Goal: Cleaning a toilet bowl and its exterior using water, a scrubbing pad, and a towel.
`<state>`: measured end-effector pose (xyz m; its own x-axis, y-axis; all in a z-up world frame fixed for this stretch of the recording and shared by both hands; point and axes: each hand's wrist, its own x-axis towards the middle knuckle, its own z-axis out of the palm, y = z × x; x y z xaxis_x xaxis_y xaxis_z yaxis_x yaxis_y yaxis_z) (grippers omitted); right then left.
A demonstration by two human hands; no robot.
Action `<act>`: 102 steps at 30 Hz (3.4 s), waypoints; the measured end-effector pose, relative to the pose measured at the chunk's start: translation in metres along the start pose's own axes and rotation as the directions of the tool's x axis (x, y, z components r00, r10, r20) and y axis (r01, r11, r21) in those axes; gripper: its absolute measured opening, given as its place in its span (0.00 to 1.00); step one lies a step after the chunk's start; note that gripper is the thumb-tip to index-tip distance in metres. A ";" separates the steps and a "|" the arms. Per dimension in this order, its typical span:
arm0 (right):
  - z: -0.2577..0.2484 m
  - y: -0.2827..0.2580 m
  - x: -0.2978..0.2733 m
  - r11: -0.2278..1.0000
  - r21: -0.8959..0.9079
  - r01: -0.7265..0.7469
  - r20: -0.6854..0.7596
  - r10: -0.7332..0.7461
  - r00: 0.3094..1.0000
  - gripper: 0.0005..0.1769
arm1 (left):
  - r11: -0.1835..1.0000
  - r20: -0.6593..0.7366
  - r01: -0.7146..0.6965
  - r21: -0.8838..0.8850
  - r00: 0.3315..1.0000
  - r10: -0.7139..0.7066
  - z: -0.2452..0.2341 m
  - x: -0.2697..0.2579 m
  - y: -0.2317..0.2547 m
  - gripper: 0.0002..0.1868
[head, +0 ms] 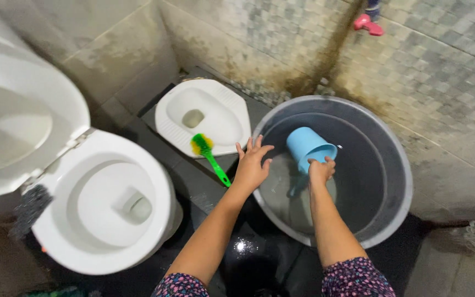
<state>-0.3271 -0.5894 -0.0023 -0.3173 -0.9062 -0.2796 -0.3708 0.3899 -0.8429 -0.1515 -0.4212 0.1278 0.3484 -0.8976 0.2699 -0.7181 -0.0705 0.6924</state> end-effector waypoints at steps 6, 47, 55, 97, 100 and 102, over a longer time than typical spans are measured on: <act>0.044 0.119 0.115 0.834 0.391 -0.389 0.324 0.271 0.907 0.37 | 0.999 0.074 0.000 -0.039 0.997 0.003 0.046 0.012 0.007 0.22; 0.043 0.076 0.013 0.227 -0.732 0.643 0.675 0.116 0.728 0.18 | 0.949 -0.164 -0.070 -0.309 0.986 0.020 0.029 -0.026 -0.007 0.20; 0.050 0.094 0.052 0.919 -0.369 -0.141 0.643 0.362 0.675 0.15 | 0.949 -0.238 0.001 -0.314 0.968 -0.080 -0.014 -0.039 -0.021 0.20; 0.128 -0.139 -0.310 0.876 0.479 -0.055 0.816 -0.421 0.397 0.13 | 0.856 -0.401 0.435 -0.279 0.757 -0.516 -0.101 -0.087 -0.130 0.27; 0.152 -0.130 -0.330 0.880 0.474 -0.031 0.811 -0.423 0.403 0.13 | 0.804 -0.400 0.528 -0.274 0.698 -0.594 -0.118 -0.100 -0.145 0.29; 0.157 -0.130 -0.347 0.855 0.519 -0.023 0.811 -0.483 0.330 0.10 | 0.916 -0.506 0.398 -0.053 0.780 -0.368 -0.120 -0.106 -0.167 0.20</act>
<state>-0.0312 -0.3515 0.1324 0.7821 -0.6205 -0.0577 0.1434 0.2693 -0.9523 0.0036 -0.2618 0.0642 0.8411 -0.4536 0.2946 -0.4872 -0.3988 0.7769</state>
